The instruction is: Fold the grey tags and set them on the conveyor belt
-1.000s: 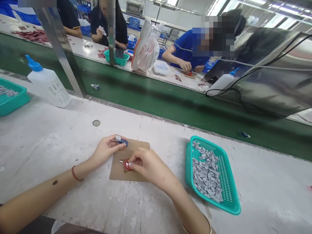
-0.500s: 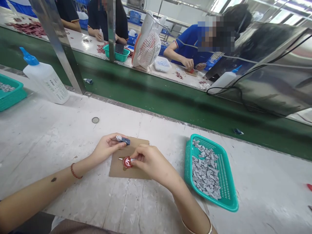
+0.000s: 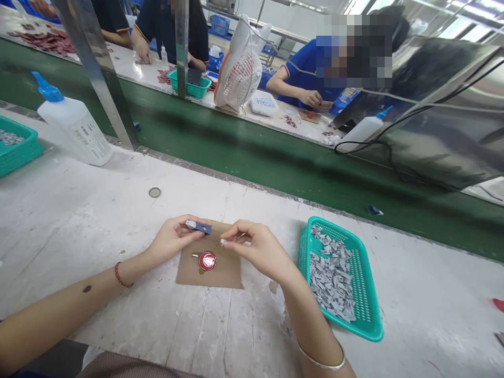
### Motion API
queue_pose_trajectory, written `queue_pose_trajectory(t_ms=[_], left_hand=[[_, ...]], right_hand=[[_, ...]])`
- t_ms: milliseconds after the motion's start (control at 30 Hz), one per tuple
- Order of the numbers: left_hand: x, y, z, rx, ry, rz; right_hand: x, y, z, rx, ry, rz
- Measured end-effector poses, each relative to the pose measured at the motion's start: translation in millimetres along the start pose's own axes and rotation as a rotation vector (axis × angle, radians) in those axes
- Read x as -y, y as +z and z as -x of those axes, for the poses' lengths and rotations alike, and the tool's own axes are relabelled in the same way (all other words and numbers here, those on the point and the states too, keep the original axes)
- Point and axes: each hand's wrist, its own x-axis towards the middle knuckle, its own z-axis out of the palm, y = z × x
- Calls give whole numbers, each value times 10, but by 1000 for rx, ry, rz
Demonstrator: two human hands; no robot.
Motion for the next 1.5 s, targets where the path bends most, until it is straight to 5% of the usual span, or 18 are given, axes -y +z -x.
queue_pose_trajectory(t_ms=[167,367,1000,1133,1233,1500], left_hand=[[16,14,15,38,16,-84],[13,29,25,66,103,-144],[86,28,60,33,201,-239],[92,30,82,39,264,-235],[46,42,105,-3,328,-263],[-159,125,213,-99,487,-305]], right_hand=[[-40,157,-85,-129,-161,-126],[-97,304,-144,-118,-128,-178],[-138,346,-185,-112,-68,-177],[-121,301,-174,-4,0,-300],[-77,236,-149,63,-38,-400],[100,308,29,-7,-117,-312]])
